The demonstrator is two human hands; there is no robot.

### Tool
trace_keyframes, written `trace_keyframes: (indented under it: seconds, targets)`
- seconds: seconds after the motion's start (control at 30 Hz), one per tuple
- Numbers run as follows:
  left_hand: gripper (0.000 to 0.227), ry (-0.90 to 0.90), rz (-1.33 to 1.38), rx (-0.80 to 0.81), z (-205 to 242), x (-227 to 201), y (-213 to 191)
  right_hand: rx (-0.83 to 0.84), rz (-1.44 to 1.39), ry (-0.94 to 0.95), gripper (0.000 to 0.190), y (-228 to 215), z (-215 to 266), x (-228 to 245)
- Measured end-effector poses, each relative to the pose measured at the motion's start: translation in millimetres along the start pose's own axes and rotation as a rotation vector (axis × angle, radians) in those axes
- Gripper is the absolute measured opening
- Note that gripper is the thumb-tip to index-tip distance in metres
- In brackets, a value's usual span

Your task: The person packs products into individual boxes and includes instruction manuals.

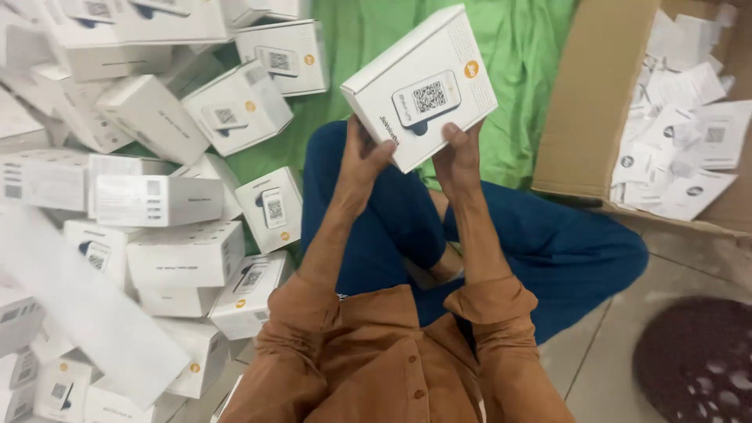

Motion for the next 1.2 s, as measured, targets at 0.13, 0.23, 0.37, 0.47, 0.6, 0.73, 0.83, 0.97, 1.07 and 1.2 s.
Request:
trace_keyframes:
  seconds: [0.13, 0.23, 0.37, 0.47, 0.6, 0.73, 0.83, 0.97, 1.07, 1.2]
  targets:
    - [0.075, -0.051, -0.149, 0.104, -32.8, 57.7, 70.5, -0.108, 0.003, -0.006, 0.071, -104.4, 30.9, 94.8]
    - [0.081, -0.059, -0.272, 0.4, -41.4, 64.6, 99.7, -0.106, 0.409, 0.031, 0.064, -145.6, 51.3, 136.1]
    - [0.078, -0.143, -0.5, 0.438, -59.3, 87.0, 116.0, -0.214, 0.261, 0.115, 0.065, -191.4, 56.7, 123.3]
    - [0.069, -0.223, -0.782, 0.275, -53.6, 92.7, 108.3, -0.382, 0.12, 0.193, 0.059, -228.3, 48.1, 99.2]
    - [0.067, -0.256, -0.787, -0.145, -45.4, 100.5, 73.9, -0.394, 0.403, 0.124, 0.058, -241.3, 18.8, 108.4]
    - [0.067, -0.213, -0.359, 0.048, -33.8, 143.9, 55.5, -0.43, 0.586, 0.131, 0.052, -261.1, 1.7, 107.7]
    - [0.064, -0.419, -0.002, 0.329, -21.0, 165.8, 68.2, -0.323, 0.699, 0.127, 0.049, -261.9, -0.4, 102.4]
    - [0.063, 0.28, -1.036, 0.866, -9.0, 89.1, 140.6, -0.275, 0.936, 0.074, 0.05, -233.2, 11.0, 113.5]
    - [0.052, 0.481, -1.437, 1.053, -13.9, 132.5, 148.9, -0.248, 1.265, -0.256, 0.036, -199.1, 35.7, 128.8]
    - [0.045, 0.84, -1.456, 0.723, -37.1, 195.0, 147.2, -0.108, 1.787, 0.085, 0.021, -136.7, 73.4, 127.6]
Point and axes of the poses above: each hand's wrist, its own z-axis away from the middle knuckle, its own y-axis out of the palm, x = y × z, the point moved 7 cm from there along -z, towards the middle knuckle, and after that the axes turned 14 degrees about -z, right-handed, at the moved point
